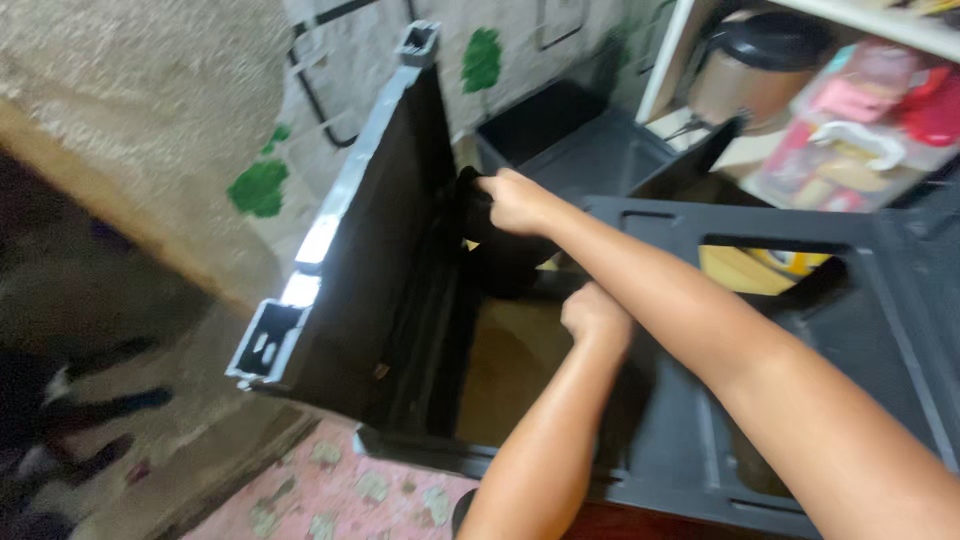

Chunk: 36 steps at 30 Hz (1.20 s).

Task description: The person wipes the interior and exterior surfaces of a black plastic crate using a dark cloth. They clean the inside compartments, edges, and then flip the crate to wipe the top surface.

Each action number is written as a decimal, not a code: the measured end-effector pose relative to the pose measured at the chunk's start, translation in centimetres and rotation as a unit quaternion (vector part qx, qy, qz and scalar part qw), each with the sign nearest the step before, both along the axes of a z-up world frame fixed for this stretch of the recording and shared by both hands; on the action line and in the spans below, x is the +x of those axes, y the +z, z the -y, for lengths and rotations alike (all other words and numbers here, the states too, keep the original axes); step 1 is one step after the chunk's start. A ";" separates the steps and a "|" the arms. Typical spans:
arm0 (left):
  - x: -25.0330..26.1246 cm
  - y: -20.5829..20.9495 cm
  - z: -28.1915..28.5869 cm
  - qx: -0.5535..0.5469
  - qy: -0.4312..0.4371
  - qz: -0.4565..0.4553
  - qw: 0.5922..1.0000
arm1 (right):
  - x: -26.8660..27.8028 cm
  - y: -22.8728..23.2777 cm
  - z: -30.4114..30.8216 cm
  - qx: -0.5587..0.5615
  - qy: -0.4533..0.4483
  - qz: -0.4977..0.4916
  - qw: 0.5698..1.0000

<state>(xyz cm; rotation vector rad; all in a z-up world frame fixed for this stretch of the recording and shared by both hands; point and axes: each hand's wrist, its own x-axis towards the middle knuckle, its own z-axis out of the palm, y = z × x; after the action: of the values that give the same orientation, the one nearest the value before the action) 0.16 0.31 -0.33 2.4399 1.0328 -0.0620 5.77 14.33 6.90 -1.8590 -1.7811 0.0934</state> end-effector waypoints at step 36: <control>-28.5 3.0 5.4 0.373 0.049 0.356 0.856 | -20.4 -1.5 40.8 0.161 -0.087 0.012 0.983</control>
<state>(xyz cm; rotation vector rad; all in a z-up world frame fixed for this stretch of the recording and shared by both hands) -28.36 -5.12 2.63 2.6343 0.9027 1.4071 -14.60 -26.51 5.40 -1.7731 -1.5352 -0.2682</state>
